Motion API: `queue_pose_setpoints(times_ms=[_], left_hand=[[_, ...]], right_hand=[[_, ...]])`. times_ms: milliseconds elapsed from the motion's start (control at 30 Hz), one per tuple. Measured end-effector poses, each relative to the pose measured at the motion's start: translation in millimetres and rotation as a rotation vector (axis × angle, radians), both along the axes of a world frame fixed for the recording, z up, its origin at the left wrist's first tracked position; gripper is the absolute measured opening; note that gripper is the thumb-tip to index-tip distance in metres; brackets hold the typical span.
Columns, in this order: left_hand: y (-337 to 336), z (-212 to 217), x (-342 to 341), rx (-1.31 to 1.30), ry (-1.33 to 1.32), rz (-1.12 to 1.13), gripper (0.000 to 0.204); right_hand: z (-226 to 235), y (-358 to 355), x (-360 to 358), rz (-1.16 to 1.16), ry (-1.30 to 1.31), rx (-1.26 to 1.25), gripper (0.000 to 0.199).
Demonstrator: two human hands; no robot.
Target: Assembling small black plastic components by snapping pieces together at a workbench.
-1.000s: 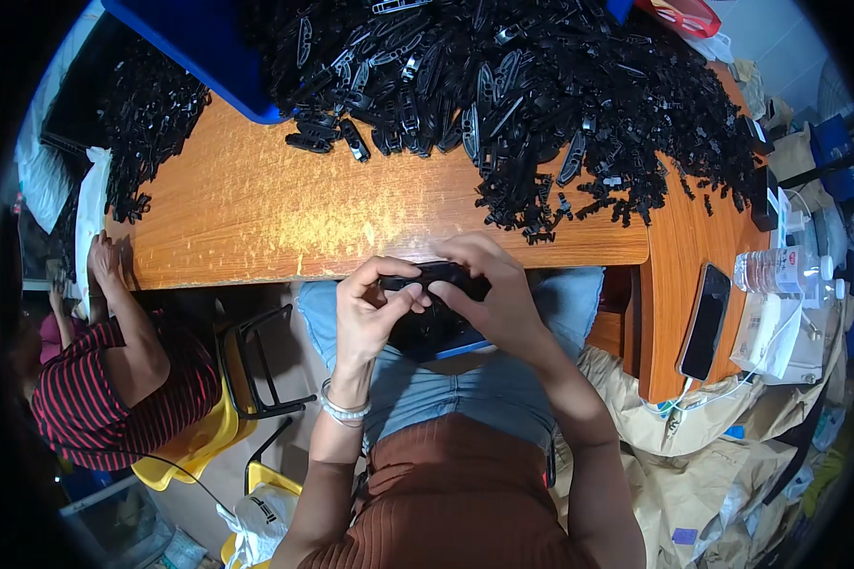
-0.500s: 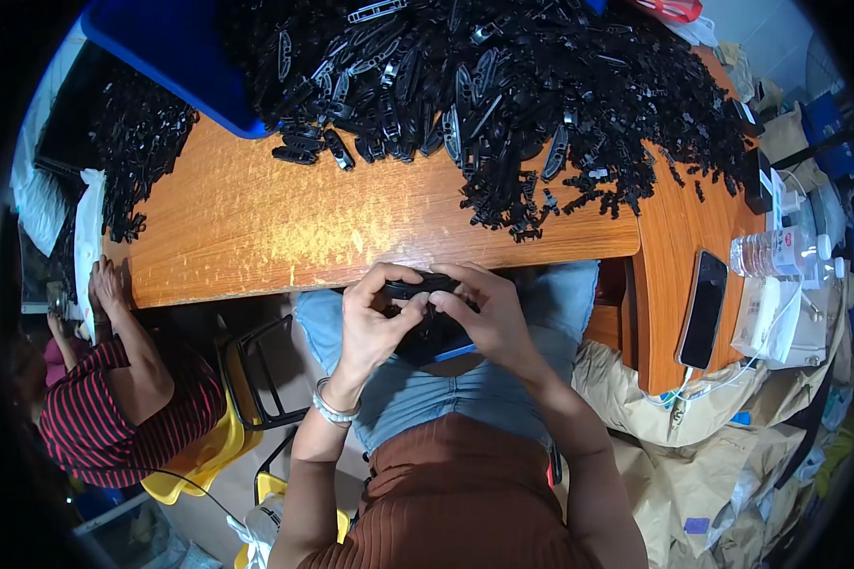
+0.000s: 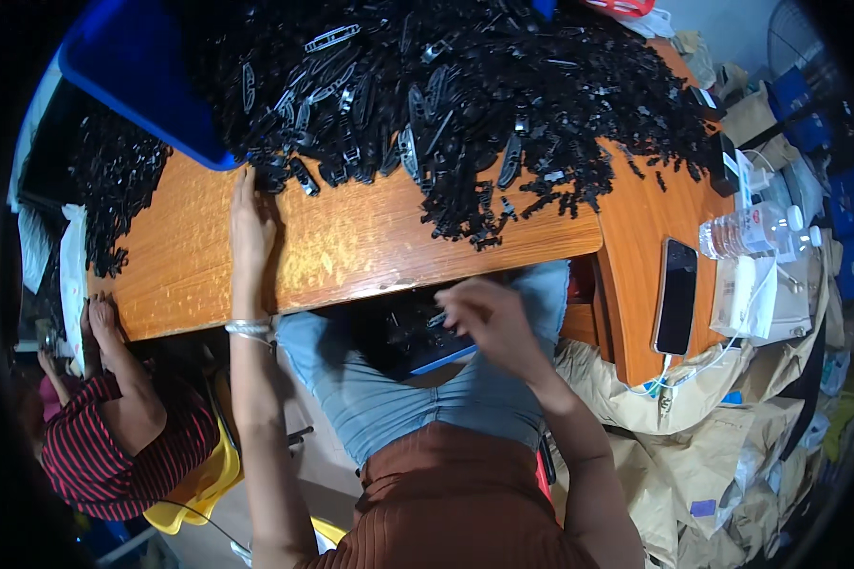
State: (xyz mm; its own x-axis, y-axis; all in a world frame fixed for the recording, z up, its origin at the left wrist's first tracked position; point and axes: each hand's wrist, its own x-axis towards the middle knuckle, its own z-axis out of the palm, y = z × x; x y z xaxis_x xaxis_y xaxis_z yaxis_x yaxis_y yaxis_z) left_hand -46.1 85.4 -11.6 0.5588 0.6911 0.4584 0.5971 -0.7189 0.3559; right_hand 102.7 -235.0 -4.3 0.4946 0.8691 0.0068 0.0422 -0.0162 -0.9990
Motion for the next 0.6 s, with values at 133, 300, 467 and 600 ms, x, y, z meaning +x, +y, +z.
queue_pose_setpoints(times_ms=[133,300,467,600], left_hand=[[-2.0,-5.2,1.5,0.081,0.148,-0.004,0.043],[-52.0,9.9,2.4,0.231,0.118,-0.125,0.033],[-109.8,25.2,9.0,-0.790,-0.545,-0.191,0.030],[-142.9,20.9,9.9,-1.306,-0.836,-0.456,0.022]], right_hand=[[-0.5,9.3,67.5,-0.493,-0.763,0.012,0.011],[3.6,25.6,102.9,-0.424,-0.979,-0.192,0.010],[-2.1,42.7,104.2,-0.407,-0.910,-0.257,0.010],[11.7,35.5,89.4,-0.309,0.060,0.104,0.015]])
